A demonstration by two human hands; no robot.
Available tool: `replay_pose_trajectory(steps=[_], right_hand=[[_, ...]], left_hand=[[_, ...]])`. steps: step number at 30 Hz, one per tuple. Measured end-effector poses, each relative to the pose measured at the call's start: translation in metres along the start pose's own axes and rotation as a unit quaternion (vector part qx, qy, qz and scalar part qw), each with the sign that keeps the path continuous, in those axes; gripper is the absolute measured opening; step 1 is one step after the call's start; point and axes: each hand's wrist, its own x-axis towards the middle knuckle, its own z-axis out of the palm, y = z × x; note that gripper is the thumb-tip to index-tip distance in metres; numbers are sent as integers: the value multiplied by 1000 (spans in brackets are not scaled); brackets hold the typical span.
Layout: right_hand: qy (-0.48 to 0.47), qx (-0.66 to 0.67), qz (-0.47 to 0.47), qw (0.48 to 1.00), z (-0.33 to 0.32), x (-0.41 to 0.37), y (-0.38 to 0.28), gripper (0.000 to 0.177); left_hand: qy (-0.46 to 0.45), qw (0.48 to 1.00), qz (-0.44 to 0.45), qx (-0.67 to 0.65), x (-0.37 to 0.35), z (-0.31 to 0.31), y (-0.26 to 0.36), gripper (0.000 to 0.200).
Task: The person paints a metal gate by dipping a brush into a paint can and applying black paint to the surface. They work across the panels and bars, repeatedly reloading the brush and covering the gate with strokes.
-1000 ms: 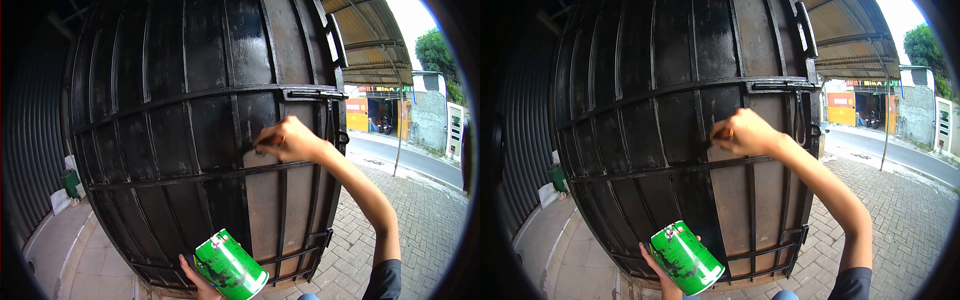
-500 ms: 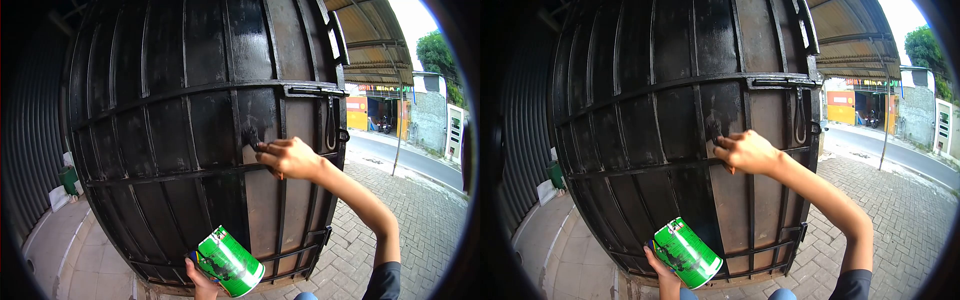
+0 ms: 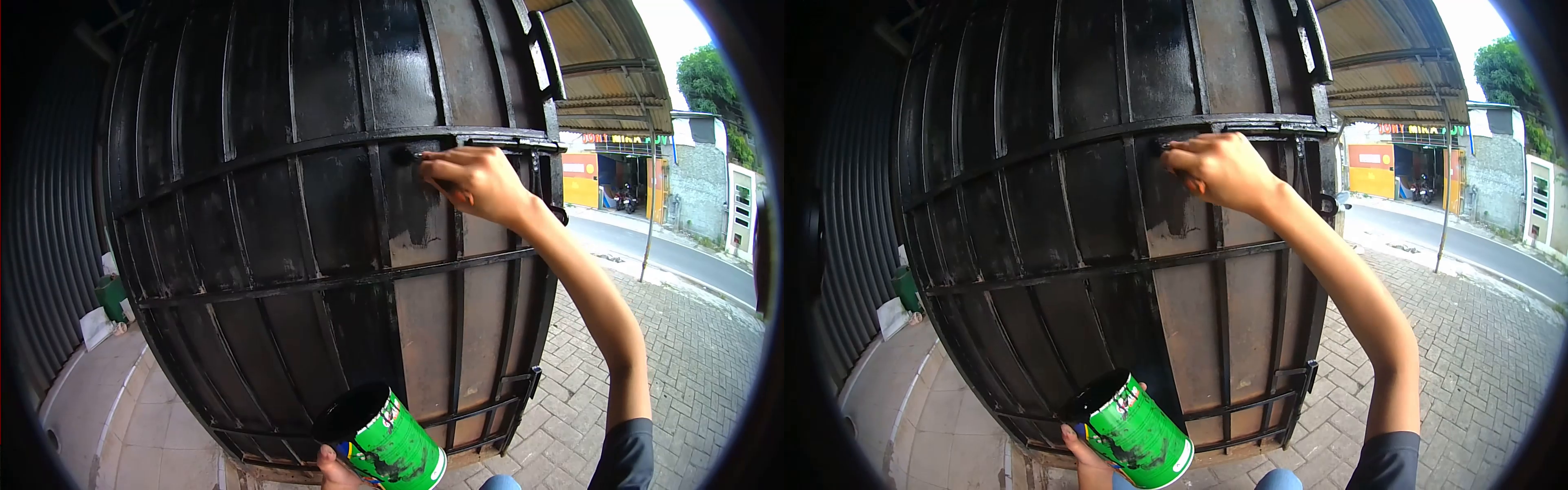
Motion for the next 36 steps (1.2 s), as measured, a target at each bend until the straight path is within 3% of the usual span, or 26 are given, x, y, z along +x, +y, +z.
replay_pose_trajectory(steps=[1,4,6,7,10,12,13,15,20,22,25,29,32,34,36], right_hand=[[-40,-19,12,999,-3,-13,-2,40],[-134,-50,10,990,-10,-52,-28,36],[-186,-4,12,983,-15,-69,-45,39],[-182,16,2,983,-24,-70,-49,32],[-171,198,144,954,-51,-71,-76,16],[-58,278,157,946,-68,-63,-104,8],[-56,326,172,928,-78,-64,-115,11],[-59,407,158,898,-93,-63,-132,10],[-134,529,124,829,-88,-61,-174,10],[-147,508,87,844,-73,-67,-192,18],[-197,431,45,879,-53,-75,-213,39],[-201,399,67,892,-36,-81,-233,29],[-205,419,85,881,-28,-86,-242,29],[-215,435,92,869,-28,-85,-243,28],[-200,478,156,841,-29,-82,-241,21]], left_hand=[[2,1000,6,-5,-5,-2,-1,95],[-3,1000,26,-13,-11,-4,1,93],[-22,998,51,-10,-5,4,5,93],[-38,997,71,3,1,11,7,93],[-75,970,161,165,14,38,14,98],[-75,912,252,316,21,49,17,103],[-68,867,305,389,24,52,18,106],[-92,735,404,536,30,50,25,108],[-61,651,423,627,20,59,26,106],[-53,626,451,634,20,63,22,106],[-30,643,467,607,15,71,14,99],[-19,603,513,611,13,73,6,82],[-19,568,509,646,15,67,3,105],[-5,568,511,645,18,66,1,97],[14,580,514,632,20,66,-3,84]])
